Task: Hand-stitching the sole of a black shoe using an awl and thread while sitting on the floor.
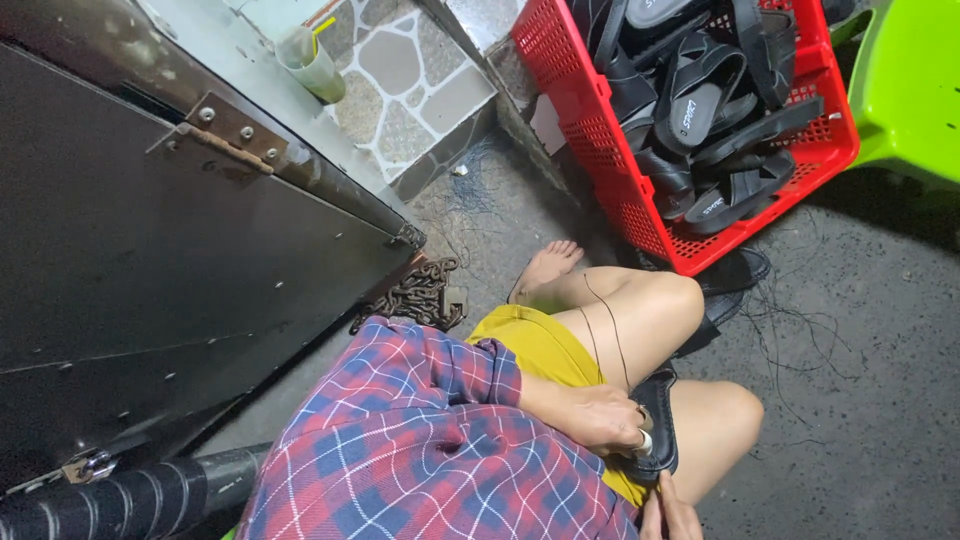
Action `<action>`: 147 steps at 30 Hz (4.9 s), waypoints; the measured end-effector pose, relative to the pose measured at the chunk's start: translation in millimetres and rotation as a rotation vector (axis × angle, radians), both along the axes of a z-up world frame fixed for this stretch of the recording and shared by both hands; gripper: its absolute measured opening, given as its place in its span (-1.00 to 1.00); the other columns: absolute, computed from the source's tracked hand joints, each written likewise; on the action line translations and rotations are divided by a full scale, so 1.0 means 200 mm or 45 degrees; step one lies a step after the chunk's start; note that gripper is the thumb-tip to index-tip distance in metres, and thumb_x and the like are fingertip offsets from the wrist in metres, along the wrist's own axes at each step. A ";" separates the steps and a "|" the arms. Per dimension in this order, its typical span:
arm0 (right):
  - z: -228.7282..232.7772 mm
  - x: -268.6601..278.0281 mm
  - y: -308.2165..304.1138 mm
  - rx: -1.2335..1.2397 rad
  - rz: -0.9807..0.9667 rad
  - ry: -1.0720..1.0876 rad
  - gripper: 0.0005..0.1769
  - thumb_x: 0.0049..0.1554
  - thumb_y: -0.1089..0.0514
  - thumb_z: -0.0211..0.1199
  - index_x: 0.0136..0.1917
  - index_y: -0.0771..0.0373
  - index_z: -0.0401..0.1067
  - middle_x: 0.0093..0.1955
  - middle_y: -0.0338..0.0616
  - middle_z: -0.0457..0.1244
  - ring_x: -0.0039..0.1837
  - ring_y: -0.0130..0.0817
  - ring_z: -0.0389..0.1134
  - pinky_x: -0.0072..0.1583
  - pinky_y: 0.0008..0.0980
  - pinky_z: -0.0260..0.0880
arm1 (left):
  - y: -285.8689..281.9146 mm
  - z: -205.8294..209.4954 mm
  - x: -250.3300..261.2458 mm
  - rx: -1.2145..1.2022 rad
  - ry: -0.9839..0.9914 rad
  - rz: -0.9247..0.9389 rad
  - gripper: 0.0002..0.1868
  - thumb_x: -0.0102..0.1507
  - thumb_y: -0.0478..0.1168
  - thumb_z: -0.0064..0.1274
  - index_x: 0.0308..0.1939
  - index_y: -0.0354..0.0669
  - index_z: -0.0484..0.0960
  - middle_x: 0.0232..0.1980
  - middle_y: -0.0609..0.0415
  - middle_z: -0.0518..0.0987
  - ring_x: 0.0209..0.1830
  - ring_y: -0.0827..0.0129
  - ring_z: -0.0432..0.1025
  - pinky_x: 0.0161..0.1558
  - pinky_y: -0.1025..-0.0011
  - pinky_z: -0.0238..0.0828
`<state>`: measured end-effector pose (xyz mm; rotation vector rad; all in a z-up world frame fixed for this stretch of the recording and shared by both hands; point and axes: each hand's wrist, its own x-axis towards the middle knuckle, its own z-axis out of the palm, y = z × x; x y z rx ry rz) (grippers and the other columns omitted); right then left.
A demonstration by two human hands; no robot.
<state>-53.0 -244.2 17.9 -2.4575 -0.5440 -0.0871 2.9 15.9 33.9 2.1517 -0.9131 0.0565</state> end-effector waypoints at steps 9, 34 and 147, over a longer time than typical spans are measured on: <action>0.21 0.03 0.07 -0.195 0.003 0.223 -0.60 0.09 0.24 0.19 0.22 0.06 0.47 -0.35 0.04 0.21 -0.30 -0.21 0.30 -0.10 -0.36 0.27 | 0.04 0.01 0.03 0.024 0.042 0.031 -0.89 0.10 -0.21 0.08 -0.41 -0.14 0.52 -0.47 0.03 0.47 -0.49 0.16 0.43 -0.56 0.21 0.33; 0.38 0.09 0.26 -0.179 0.038 -0.312 -0.78 0.19 0.28 0.29 0.11 0.11 0.55 -0.17 -0.24 0.33 -0.21 -0.38 0.30 -0.13 -0.44 0.24 | 0.12 0.08 0.05 -0.082 0.203 -0.037 -0.90 0.06 -0.19 -0.03 -0.40 -0.03 0.57 -0.44 0.03 0.47 -0.40 0.10 0.42 -0.46 0.15 0.33; 0.51 0.12 0.16 -0.134 0.131 0.009 -0.63 0.05 0.29 0.17 0.14 0.10 0.49 -0.17 0.01 0.35 -0.23 -0.03 0.39 -0.24 -0.19 0.37 | 0.11 0.32 -0.01 -1.102 1.610 -0.175 -0.80 0.15 -0.31 0.17 -0.14 -0.13 0.63 -0.21 0.21 0.62 -0.21 0.58 0.46 -0.15 0.50 0.45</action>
